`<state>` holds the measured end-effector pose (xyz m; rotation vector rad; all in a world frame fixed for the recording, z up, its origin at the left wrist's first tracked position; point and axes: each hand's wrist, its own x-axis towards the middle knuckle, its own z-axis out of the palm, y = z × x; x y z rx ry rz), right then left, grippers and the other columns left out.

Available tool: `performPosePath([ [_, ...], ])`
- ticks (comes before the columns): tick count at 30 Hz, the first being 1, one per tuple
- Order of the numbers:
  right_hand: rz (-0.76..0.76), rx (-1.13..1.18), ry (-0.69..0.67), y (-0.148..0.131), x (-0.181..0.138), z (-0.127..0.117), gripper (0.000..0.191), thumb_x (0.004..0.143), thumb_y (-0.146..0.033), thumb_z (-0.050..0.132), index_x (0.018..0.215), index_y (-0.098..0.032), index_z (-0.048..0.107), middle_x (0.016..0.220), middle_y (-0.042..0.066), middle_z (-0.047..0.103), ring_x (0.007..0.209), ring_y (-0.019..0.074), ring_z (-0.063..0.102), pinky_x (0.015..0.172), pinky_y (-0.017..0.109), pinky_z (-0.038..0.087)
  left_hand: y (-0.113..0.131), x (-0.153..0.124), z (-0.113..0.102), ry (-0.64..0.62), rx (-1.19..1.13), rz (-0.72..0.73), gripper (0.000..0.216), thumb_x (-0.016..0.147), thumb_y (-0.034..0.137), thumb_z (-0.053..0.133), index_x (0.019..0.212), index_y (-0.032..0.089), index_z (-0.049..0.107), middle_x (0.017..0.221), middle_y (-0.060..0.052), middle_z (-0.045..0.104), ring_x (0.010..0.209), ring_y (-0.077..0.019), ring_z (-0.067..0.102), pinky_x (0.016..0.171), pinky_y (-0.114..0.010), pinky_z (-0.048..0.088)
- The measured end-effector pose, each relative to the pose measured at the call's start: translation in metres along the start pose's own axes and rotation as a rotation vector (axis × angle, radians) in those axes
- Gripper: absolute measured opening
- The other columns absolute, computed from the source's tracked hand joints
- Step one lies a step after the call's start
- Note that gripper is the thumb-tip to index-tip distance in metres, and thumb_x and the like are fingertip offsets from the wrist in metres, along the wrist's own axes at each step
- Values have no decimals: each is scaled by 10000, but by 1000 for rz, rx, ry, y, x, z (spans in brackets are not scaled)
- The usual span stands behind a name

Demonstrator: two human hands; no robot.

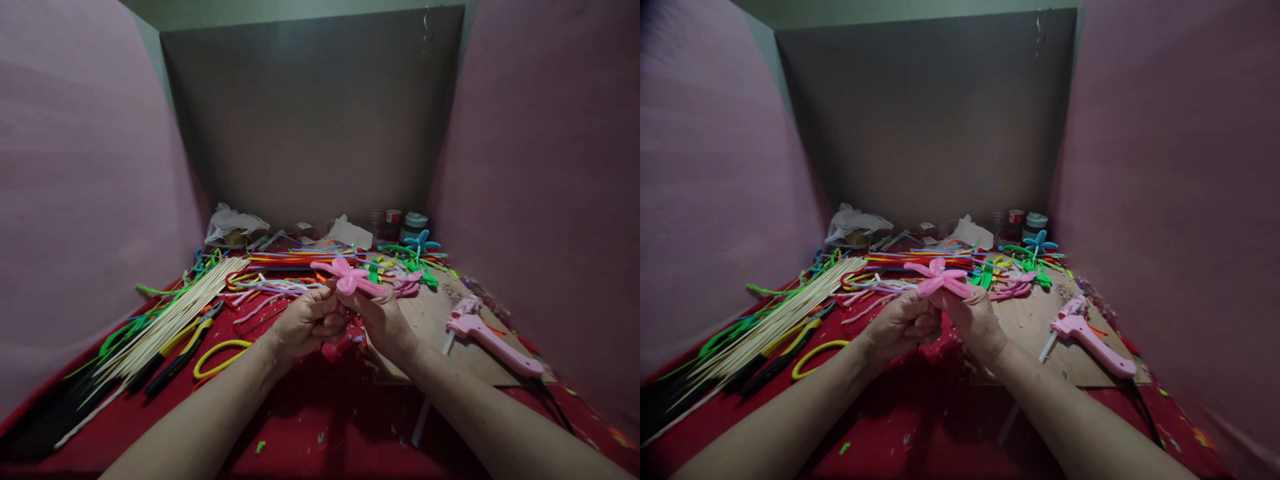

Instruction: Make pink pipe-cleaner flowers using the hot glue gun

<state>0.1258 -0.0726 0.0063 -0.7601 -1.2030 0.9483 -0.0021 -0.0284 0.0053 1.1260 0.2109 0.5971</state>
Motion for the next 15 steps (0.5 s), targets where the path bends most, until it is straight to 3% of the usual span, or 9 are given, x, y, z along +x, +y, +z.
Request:
performPosePath([
  [6,-200,-211,37,-8,-17,6,357,780,-340,588,470,-174,530,582,1,509,635,137,462,598,261,414,0,-5,0,-78,103,-6,406,686,401,670,471,144,440,394,56,329,347,-30,259,406,-210,291],
  [11,-289,-222,12,-11,-25,8,218,764,-278,627,560,-199,637,692,26,580,754,171,538,664,279,451,-6,-6,-4,-47,67,-51,321,622,362,702,506,150,492,375,63,323,331,-41,267,386,-213,288],
  [15,-331,-261,-50,-14,-29,9,145,780,-242,613,668,-217,701,779,47,619,792,184,555,742,327,470,-5,-8,-3,17,55,-90,236,661,329,676,574,129,586,449,9,468,399,-75,409,433,-225,342],
])
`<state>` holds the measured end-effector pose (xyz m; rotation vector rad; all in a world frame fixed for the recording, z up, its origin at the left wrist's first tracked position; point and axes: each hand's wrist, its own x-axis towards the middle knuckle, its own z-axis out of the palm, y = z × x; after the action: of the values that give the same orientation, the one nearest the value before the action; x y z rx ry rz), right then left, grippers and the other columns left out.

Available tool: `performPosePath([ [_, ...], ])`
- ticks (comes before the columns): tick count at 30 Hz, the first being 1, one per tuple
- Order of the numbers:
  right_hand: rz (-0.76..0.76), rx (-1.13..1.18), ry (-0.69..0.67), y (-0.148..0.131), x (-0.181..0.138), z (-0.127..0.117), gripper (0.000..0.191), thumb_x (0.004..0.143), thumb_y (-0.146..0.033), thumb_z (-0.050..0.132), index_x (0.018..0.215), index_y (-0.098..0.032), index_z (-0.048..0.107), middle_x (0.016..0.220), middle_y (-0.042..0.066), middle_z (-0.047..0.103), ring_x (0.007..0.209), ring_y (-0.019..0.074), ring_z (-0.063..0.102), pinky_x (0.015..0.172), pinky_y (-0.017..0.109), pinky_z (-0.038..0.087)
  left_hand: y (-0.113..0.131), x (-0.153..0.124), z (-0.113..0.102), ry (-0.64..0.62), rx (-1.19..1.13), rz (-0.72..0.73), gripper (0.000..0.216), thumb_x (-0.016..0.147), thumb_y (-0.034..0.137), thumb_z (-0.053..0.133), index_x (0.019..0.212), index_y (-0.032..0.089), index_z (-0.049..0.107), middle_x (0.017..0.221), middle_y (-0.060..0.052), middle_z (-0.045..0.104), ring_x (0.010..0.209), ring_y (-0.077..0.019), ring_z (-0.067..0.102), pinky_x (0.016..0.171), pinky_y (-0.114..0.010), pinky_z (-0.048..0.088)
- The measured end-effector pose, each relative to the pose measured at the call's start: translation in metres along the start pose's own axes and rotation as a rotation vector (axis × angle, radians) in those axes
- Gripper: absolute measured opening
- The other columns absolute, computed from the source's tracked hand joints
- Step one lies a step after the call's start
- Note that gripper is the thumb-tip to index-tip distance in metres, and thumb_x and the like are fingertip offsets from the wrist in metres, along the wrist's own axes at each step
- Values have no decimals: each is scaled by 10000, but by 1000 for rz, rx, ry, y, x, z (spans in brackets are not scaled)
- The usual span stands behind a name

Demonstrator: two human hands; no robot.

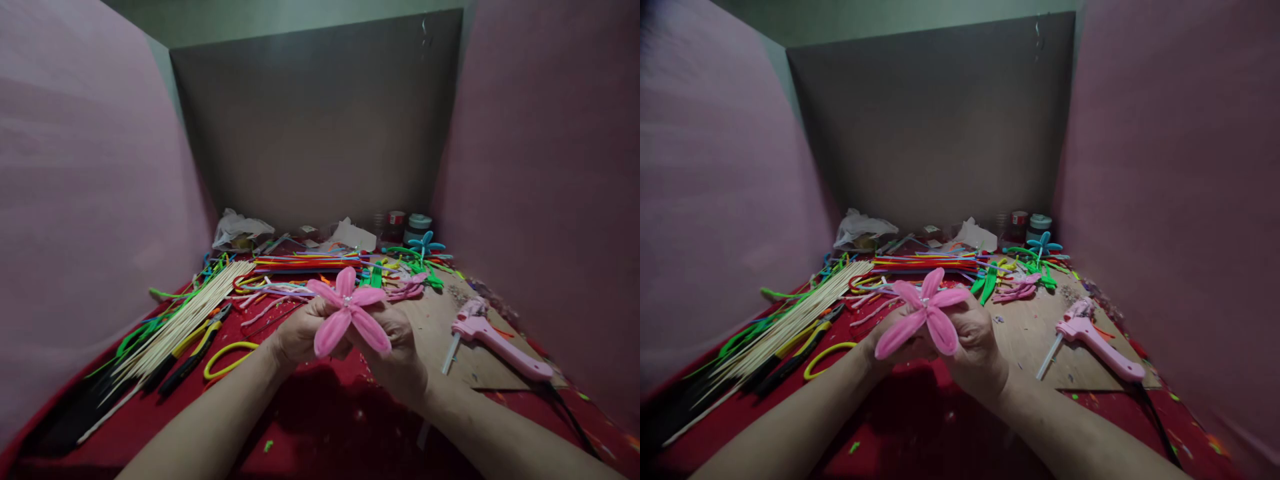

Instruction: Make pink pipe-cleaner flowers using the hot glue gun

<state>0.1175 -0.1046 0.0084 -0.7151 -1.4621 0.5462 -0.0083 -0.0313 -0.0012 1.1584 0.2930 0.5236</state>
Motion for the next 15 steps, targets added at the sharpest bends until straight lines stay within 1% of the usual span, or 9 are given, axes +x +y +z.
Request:
performPosePath([
  [2,-47,-4,-2,2,-2,0,98,772,-214,622,752,-235,715,832,52,631,836,194,562,775,347,471,4,-2,3,26,-6,-2,205,623,300,712,640,112,634,533,-17,548,473,-93,474,497,-240,389],
  [5,-114,-5,-18,10,-5,1,140,758,-181,634,839,-267,710,886,50,639,872,201,565,808,371,469,11,-4,8,27,8,15,259,519,257,778,697,106,666,651,-49,618,582,-126,536,574,-252,423],
  [7,-124,-15,-46,16,-6,1,127,747,-184,645,806,-274,713,889,50,646,879,209,561,828,392,462,15,-5,12,11,28,38,274,508,256,785,716,113,680,670,-56,630,599,-132,544,567,-240,414],
  [10,-116,-6,-66,23,-8,0,80,730,-209,666,739,-275,710,880,49,653,883,218,557,837,413,460,18,-6,15,0,46,70,291,514,284,790,736,122,695,643,-51,627,571,-126,533,551,-238,400],
  [15,-117,-18,-64,22,-6,-1,51,710,-272,690,759,-279,701,803,37,660,837,221,575,801,424,483,17,-6,15,-35,65,96,302,525,317,795,740,132,692,652,-53,629,621,-147,556,567,-245,399],
])
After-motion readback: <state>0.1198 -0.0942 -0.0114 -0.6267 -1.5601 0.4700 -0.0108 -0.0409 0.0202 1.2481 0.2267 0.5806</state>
